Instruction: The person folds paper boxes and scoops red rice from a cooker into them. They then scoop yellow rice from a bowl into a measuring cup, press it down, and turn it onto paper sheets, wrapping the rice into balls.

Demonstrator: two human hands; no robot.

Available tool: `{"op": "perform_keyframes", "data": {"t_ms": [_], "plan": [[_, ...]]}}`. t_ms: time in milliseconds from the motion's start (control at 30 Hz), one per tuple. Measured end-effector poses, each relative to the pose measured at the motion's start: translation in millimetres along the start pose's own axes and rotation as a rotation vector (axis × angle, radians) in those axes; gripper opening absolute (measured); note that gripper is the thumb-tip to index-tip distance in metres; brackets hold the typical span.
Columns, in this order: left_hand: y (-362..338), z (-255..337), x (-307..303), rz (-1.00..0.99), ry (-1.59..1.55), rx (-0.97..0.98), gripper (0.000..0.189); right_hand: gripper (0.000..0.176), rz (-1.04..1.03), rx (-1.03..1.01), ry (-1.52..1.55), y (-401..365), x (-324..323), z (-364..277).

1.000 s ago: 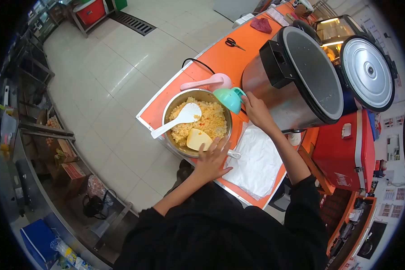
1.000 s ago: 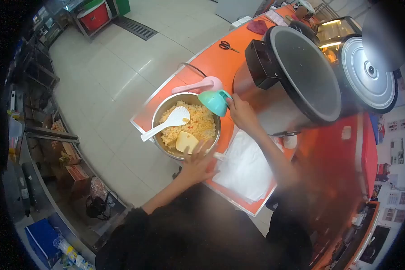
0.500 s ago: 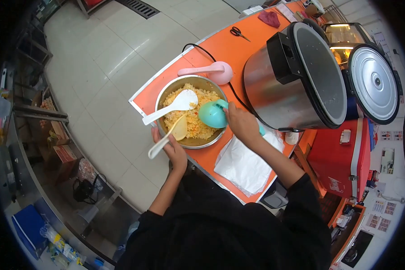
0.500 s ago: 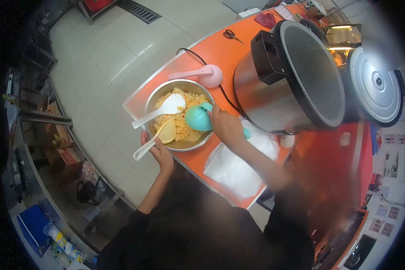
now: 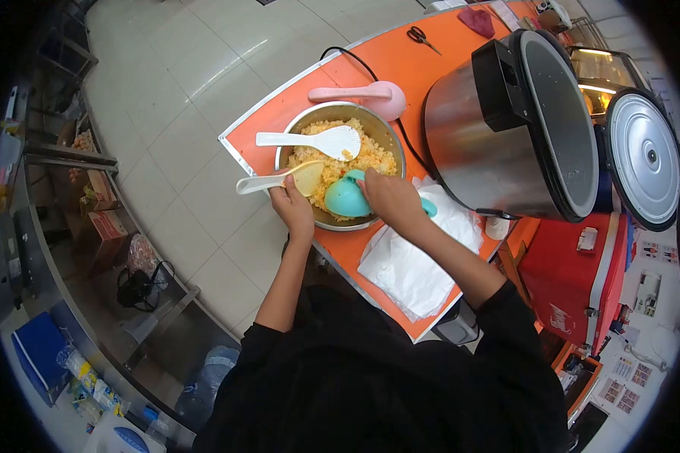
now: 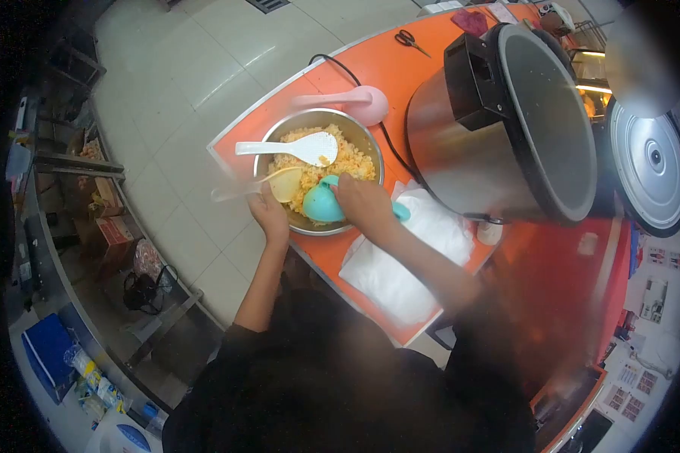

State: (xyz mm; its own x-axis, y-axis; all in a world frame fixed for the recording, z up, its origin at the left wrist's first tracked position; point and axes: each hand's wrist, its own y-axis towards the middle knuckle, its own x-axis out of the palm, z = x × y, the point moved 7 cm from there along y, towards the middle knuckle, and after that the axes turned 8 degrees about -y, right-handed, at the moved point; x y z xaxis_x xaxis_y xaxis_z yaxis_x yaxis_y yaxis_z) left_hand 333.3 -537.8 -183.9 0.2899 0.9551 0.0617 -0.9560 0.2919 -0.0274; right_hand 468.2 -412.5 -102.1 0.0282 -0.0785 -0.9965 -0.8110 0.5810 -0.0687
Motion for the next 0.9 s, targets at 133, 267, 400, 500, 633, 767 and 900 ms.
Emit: {"op": "perform_keyframes", "data": {"t_ms": [133, 267, 400, 500, 633, 767, 900], "plan": [[-2.7, -0.3, 0.6, -0.007, -0.042, -0.035, 0.016, 0.036, -0.147, -0.233, -0.007, 21.9, 12.7, -1.4], [-3.5, 7.9, 4.8, 0.019, -0.023, 0.029, 0.015, 0.032, -0.064, -0.255, -0.034, 1.5, -2.4, -5.5], [-7.2, 11.3, 3.9, 0.001, 0.084, 0.039, 0.014, 0.030, -0.050, -0.045, -0.028, -13.4, 2.4, -7.0], [-8.6, 2.0, 5.2, 0.008, 0.045, -0.001, 0.015, 0.035, -0.018, -0.102, -0.034, 10.1, 15.5, 13.3], [-13.1, 11.6, 7.0, -0.015, 0.055, 0.108, 0.016, 0.042, -0.713, -0.250, 0.088, 54.7, 49.2, 27.9], [-15.1, 20.3, 5.9, -0.096, 0.148, 0.107, 0.017, 0.051, -1.192, -0.012, 0.068, 44.0, 36.3, 48.7], [-28.3, 44.7, 5.9, -0.287, 0.386, 0.380, 0.027, 0.052, -1.157, 0.161, 0.283, 24.0, 20.1, 85.2]]}}
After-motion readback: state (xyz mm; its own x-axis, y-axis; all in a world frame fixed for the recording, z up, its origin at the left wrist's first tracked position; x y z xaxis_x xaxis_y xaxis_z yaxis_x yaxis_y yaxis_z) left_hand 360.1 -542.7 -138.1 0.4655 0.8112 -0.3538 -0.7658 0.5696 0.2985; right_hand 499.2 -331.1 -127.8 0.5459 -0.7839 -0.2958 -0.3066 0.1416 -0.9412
